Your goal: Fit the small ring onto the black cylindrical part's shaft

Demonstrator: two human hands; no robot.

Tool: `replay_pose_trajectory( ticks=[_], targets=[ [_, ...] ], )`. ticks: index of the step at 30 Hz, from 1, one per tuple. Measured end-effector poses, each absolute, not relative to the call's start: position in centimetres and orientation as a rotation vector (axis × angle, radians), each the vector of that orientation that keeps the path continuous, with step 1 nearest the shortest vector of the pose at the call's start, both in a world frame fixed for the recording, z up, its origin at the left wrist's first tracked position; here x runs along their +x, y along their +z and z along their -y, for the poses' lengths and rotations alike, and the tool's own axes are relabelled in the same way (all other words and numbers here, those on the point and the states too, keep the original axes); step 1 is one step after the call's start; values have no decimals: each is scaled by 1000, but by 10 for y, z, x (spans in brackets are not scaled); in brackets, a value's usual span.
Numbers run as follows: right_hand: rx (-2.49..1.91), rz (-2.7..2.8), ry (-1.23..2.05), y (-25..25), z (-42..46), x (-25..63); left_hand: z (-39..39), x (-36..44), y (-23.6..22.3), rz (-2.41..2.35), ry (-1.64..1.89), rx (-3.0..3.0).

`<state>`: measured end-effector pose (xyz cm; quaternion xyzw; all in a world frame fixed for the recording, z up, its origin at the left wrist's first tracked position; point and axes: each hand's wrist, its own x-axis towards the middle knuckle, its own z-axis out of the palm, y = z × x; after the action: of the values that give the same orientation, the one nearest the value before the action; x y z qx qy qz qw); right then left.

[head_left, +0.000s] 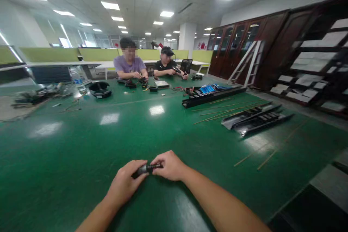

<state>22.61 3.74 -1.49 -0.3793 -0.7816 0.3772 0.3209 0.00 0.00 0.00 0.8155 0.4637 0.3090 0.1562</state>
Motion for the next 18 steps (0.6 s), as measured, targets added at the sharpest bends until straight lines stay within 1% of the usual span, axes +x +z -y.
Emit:
replay_pose_trajectory(
  ticks=[11,18],
  targets=[
    [-1063,2002,1089,-14,-39,228,0,-2,1,-1371,899,2346],
    [-1067,1990,1086,-13,-39,230,0,-3,1,-1375,917,2354]
  ],
)
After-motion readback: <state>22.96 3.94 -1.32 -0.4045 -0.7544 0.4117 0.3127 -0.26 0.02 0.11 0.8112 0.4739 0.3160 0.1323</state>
